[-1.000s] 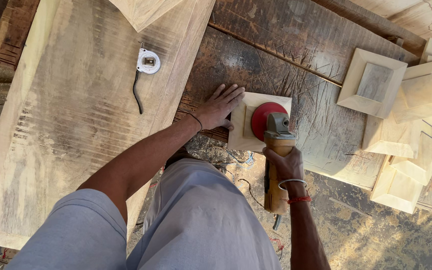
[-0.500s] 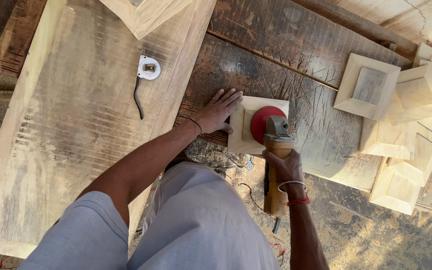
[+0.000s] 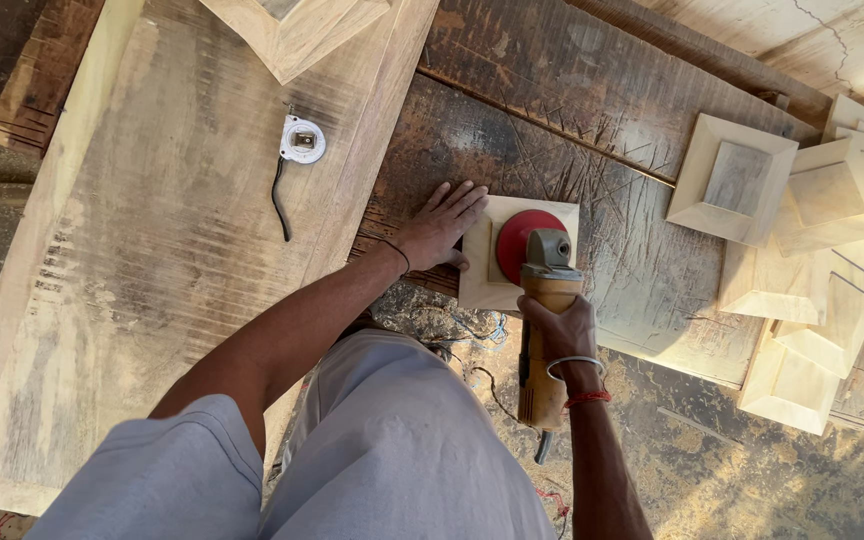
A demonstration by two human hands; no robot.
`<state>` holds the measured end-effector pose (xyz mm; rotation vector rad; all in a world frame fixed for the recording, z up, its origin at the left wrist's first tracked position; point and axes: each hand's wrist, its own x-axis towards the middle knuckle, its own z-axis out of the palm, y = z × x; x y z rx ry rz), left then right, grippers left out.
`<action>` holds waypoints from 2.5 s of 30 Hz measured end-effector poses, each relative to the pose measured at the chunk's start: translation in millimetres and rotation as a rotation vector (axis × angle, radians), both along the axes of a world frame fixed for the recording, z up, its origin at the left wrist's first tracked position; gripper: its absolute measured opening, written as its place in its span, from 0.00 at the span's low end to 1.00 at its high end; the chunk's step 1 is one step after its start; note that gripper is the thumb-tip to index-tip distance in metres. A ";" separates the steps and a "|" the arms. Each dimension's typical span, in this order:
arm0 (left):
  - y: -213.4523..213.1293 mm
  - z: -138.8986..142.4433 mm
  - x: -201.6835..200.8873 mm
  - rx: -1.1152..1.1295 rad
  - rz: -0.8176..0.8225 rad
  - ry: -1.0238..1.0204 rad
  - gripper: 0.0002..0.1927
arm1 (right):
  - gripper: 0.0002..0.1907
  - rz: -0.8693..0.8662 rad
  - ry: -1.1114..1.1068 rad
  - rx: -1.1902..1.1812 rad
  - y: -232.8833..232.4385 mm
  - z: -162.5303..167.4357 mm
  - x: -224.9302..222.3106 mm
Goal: The person sands square wooden cabinet door panels one at a time on a workbench, holding each panel steady with one hand while running an angle grinder sander over its face, then sets the sanded panel aside and picks up the next panel.
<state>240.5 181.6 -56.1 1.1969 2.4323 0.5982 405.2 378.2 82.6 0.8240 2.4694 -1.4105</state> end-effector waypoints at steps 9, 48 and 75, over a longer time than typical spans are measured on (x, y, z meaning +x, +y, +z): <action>-2.9 5.8 2.0 0.019 0.015 -0.016 0.65 | 0.23 -0.070 -0.016 -0.008 17.6 0.5 12.9; 8.3 -1.5 8.3 -0.014 0.095 0.047 0.66 | 0.24 -0.025 -0.081 0.084 5.4 -11.3 49.4; 13.7 3.0 7.8 -0.032 0.123 0.013 0.65 | 0.26 -0.062 -0.075 0.082 21.4 -13.8 57.3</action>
